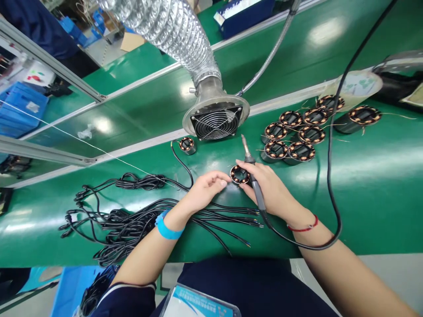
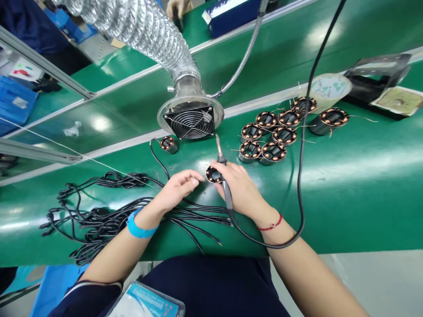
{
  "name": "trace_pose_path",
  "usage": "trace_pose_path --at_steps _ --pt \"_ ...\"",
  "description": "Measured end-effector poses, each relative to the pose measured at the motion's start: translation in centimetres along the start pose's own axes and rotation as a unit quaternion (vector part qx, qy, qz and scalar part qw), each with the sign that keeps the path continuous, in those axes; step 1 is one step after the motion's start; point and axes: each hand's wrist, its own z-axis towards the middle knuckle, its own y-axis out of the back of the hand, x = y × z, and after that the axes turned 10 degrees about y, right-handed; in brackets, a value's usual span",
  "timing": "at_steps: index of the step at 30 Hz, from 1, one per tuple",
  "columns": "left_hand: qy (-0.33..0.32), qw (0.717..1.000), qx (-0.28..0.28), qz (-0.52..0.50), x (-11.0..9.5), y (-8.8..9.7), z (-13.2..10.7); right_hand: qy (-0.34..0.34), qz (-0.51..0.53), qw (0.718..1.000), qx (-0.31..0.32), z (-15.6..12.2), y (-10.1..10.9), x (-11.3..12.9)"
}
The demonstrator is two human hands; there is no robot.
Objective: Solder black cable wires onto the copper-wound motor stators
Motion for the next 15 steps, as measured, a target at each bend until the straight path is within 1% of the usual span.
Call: trace_pose_path --at_steps 2,3,4,6,8,11,13,15 --pt "-0.026 0.996 -0.071 -0.057 0.0 -0.2 -0.7 -0.003 0.009 1.0 -0.029 0.0 0.7 0.2" --pt "-0.044 0.991 -0.097 -0.085 0.0 -0.4 -1.1 -0.003 0.015 0.999 -0.049 0.1 1.1 0.6" --pt "-0.062 0.986 -0.11 -0.111 -0.1 -0.7 -1.5 -0.004 0.022 0.997 -0.069 0.2 1.4 1.1" --pt "-0.085 0.981 -0.101 -0.14 -0.5 -1.4 -2.2 -0.001 0.04 0.995 -0.096 0.7 2.0 2.7" --pt "-0.096 0.983 -0.074 -0.136 -0.8 -2.4 -2.6 0.015 0.055 0.994 -0.089 1.4 2.3 4.5" --pt "-0.095 0.99 -0.04 -0.098 -1.1 -3.5 -3.0 0.045 0.065 0.994 -0.081 2.5 2.3 6.7" --pt "-0.087 0.993 -0.03 -0.076 -1.3 -3.7 -3.2 0.051 0.061 0.993 -0.089 3.0 2.1 7.3" --pt "-0.097 0.994 -0.031 -0.03 -1.8 -3.3 -3.6 0.045 0.055 0.991 -0.11 3.0 2.0 7.3"
